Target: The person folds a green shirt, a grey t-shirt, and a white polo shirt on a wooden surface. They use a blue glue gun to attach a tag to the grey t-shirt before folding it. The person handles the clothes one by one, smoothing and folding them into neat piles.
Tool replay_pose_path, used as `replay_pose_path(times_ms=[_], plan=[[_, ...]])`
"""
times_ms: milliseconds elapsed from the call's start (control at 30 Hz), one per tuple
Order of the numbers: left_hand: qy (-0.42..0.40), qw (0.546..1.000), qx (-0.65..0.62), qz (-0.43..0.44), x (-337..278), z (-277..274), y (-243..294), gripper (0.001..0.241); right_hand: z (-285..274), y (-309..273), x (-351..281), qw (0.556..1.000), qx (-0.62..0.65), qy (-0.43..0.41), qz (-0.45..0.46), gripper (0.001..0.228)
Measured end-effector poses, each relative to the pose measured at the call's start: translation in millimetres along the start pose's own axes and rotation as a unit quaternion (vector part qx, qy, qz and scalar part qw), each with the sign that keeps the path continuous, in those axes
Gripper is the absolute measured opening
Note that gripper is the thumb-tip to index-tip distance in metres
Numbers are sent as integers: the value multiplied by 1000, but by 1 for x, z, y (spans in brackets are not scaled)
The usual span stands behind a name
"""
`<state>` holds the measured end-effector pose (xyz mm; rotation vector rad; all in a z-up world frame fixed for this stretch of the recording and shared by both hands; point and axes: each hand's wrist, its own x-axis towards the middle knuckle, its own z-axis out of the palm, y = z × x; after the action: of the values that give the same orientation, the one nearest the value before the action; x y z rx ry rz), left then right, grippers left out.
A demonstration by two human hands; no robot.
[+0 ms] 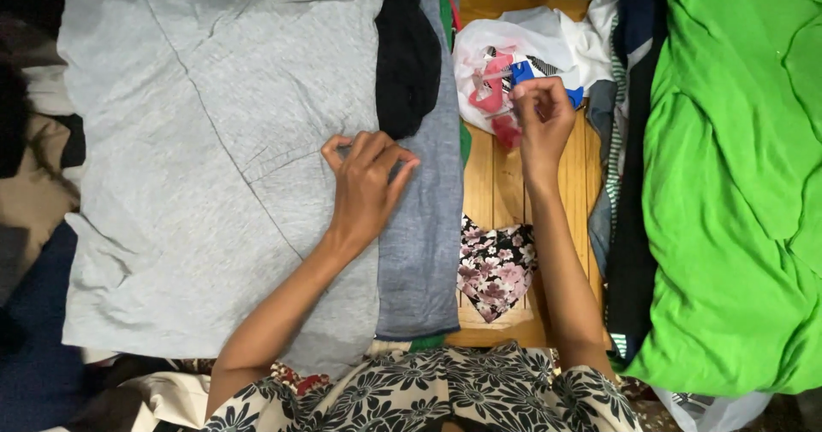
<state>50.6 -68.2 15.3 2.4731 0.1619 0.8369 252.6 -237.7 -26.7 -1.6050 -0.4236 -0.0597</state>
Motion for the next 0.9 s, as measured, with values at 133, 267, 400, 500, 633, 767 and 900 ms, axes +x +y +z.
replay_pose_path(times_ms=[133,267,400,500,633,767,900], plan=[[-4,1000,1,-4,-1,1,-2,12,-6,25,9,999,-41,16,-21,6],[-3,1000,2,-10,-2,0,-5,11,-1,40,2,992,-115,-40,-43,27],[18,999,23,-18,-5,-12,-13,9,16,29,-15,991,-95,-89,-20,23],[39,997,59,-32,-8,-31,-22,6,35,-20,-37,988,-41,-148,11,17],[67,992,91,-60,-17,-66,-26,11,63,3,-57,979,-3,-203,19,12],[115,983,98,-107,-30,-89,-37,20,84,-15,-78,959,35,-274,65,14],[158,966,120,-169,-43,-110,-40,25,99,-17,-88,956,-6,-293,28,19]])
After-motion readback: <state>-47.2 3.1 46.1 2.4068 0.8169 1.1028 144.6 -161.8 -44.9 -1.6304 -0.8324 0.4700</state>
